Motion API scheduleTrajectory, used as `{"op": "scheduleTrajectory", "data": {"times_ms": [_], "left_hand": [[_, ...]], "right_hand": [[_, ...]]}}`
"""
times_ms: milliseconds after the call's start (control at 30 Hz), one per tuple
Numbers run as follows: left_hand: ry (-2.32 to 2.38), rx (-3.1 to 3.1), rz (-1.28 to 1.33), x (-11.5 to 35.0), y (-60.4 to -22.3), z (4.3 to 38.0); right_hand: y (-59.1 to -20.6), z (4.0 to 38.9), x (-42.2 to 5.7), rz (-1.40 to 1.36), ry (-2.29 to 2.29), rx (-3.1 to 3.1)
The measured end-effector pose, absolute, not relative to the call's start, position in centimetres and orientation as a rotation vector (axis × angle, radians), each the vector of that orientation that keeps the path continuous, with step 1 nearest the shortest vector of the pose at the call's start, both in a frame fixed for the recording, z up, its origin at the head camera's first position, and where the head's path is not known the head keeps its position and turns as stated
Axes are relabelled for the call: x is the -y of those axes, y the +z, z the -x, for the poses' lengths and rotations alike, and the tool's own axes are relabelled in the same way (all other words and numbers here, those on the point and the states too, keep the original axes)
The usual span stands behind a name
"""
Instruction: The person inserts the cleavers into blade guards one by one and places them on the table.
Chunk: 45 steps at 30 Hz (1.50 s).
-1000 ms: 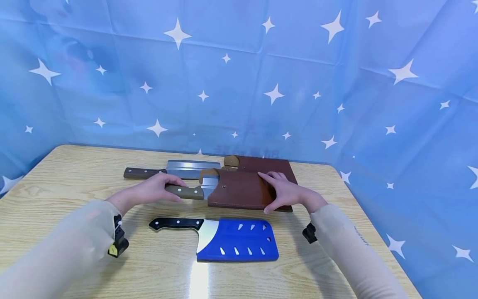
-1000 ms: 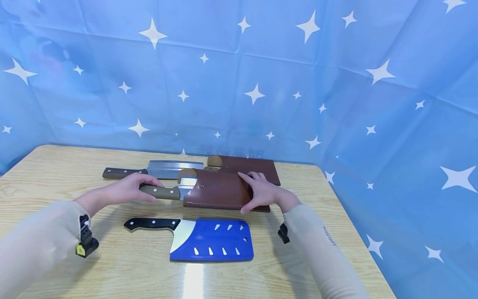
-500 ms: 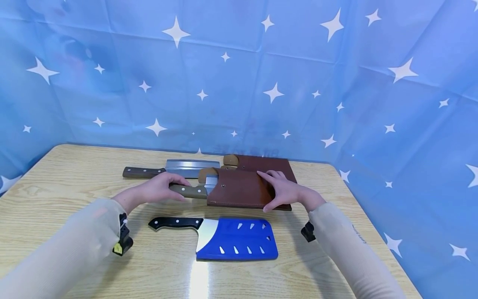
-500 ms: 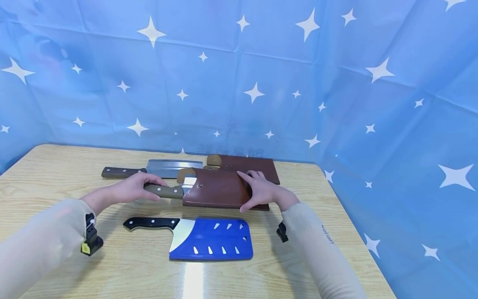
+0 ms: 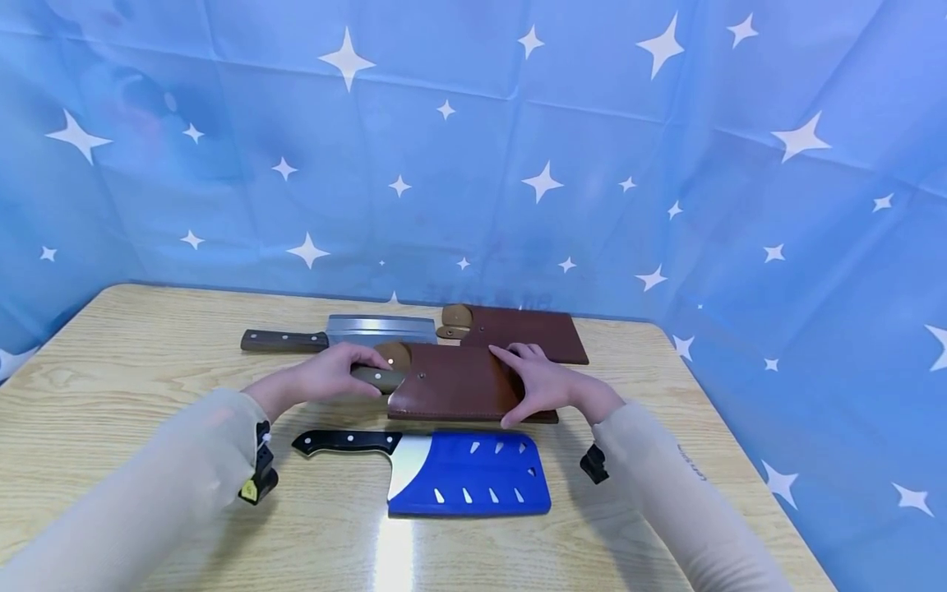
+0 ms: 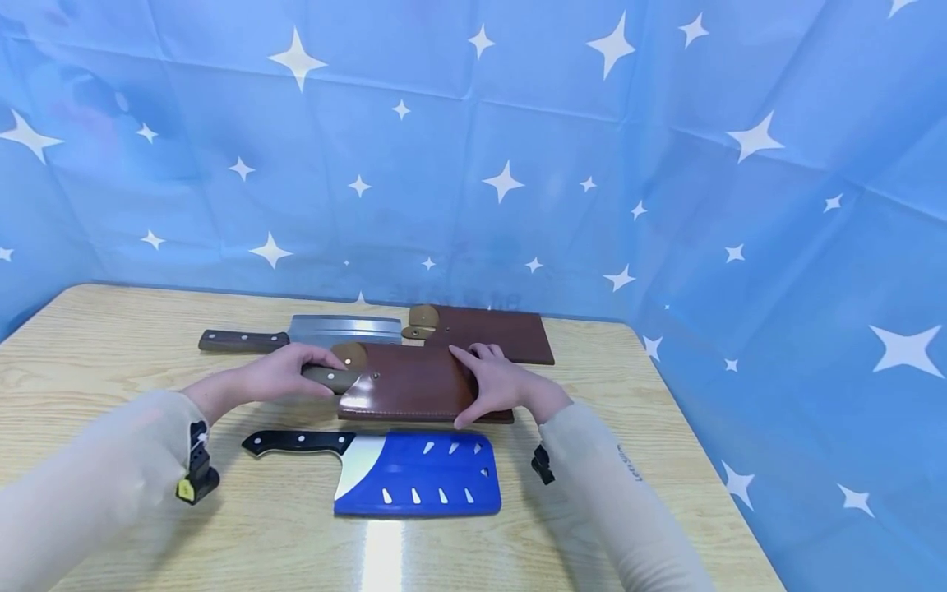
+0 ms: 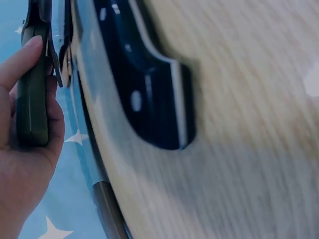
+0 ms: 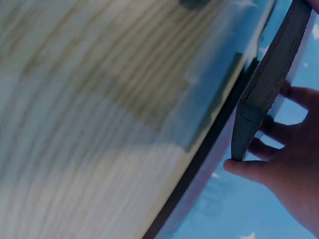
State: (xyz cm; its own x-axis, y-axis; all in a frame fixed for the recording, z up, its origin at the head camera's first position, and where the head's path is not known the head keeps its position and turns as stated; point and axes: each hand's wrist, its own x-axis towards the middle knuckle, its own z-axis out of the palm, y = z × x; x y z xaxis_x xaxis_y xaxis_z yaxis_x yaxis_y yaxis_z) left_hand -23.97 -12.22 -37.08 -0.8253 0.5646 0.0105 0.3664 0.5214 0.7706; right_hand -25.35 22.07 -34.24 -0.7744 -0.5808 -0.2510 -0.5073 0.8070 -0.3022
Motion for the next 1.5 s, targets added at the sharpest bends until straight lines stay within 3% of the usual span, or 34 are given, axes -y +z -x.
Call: {"op": "scheduleTrajectory", "data": {"times_ms": [700,1033,1500], "left_hand": [[1.107,-2.519,-0.773,12.4,-39.2,24.2],[1.137,-2.519,-0.655,13.3,-38.3,24.3],[1.075,-2.732,-0.529,17.2,-36.2,26.6]], "right_hand": [[-37.0,25.6,-21.9,0.748,-0.276,-2.643],[-36.5,25.7,-22.2,0.743,-0.326,-2.635],[-35.1,30.0,-25.0,0.603,-0.42,-2.874]]}}
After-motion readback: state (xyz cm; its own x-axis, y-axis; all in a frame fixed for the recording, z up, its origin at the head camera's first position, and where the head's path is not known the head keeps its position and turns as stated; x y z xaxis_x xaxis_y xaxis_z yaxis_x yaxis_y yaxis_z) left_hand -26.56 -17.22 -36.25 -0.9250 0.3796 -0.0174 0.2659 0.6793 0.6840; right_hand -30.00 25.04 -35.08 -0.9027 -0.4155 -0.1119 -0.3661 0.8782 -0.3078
